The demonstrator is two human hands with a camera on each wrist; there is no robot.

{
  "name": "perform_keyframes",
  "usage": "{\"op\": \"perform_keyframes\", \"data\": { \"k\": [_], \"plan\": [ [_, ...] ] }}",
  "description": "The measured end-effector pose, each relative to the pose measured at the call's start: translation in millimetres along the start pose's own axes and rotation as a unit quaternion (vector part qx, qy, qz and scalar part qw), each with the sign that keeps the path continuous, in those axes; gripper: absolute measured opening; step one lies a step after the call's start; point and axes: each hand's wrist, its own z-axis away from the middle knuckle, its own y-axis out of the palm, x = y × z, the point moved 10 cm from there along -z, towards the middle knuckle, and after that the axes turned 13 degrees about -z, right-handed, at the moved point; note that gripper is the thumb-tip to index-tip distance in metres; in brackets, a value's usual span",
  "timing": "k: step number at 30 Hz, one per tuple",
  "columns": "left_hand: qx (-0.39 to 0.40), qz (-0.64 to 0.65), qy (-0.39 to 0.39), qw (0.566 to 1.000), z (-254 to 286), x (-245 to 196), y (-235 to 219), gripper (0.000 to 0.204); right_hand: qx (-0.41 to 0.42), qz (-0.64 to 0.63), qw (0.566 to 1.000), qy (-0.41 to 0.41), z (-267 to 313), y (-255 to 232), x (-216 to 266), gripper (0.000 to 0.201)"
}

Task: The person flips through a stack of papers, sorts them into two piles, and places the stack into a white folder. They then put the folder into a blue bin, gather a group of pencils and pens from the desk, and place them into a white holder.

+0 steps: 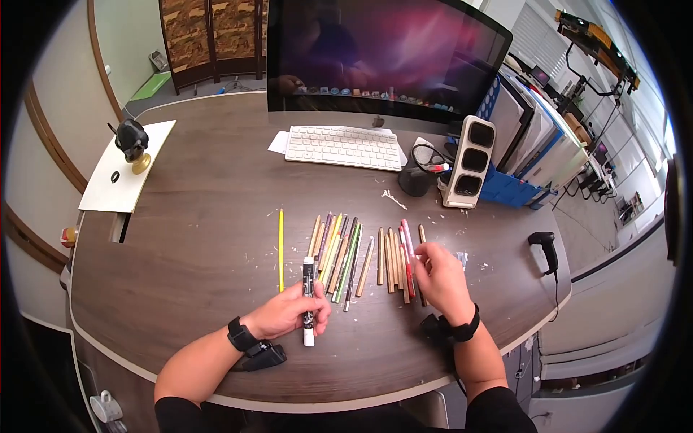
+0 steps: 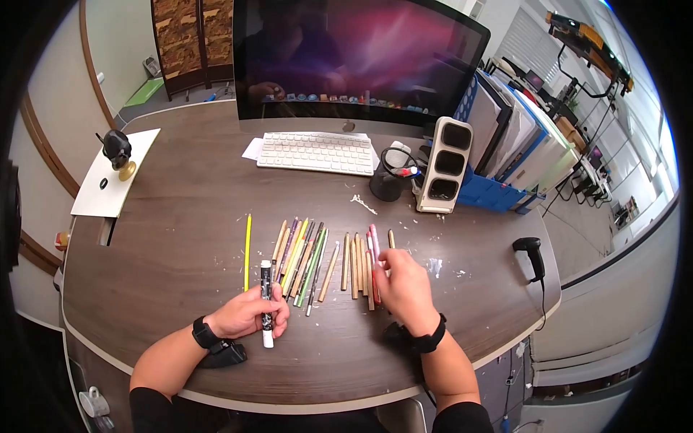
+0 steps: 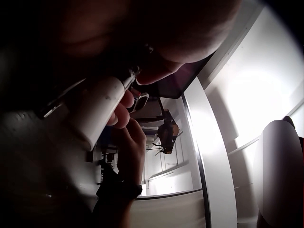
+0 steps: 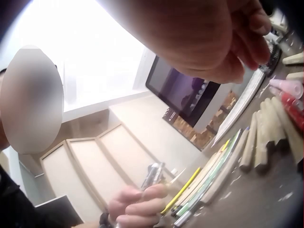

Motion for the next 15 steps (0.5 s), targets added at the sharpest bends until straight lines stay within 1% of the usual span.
{"op": "perform_keyframes", "data": {
  "k": [2, 4, 12, 14, 15],
  "plan": [
    [-0.004, 0.001, -0.005, 1.000, 0, 0, 0, 0.006, 0.017, 0.040, 0.999, 0.026, 0, 7, -25, 0.016],
    [0.002, 0.005, 0.002, 1.000, 0, -1, -1, 0.006, 0.028, 0.050, 0.998, 0.034, 1, 15, -29, 0.017],
    [0.020, -0.004, 0.001, 1.000, -1, 1, 0, 0.004, 0.043, 0.103, 0.993, 0.038, -2, 25, -27, 0.020],
    [0.019, -0.004, -0.002, 1.000, -1, 2, 0, 0.004, 0.064, 0.156, 0.982, 0.081, -6, 31, -32, 0.025],
    [0.018, -0.005, -0.001, 1.000, -1, 1, 1, 0.004, 0.064, 0.155, 0.982, 0.082, -8, 33, -33, 0.025]
  ]
}}
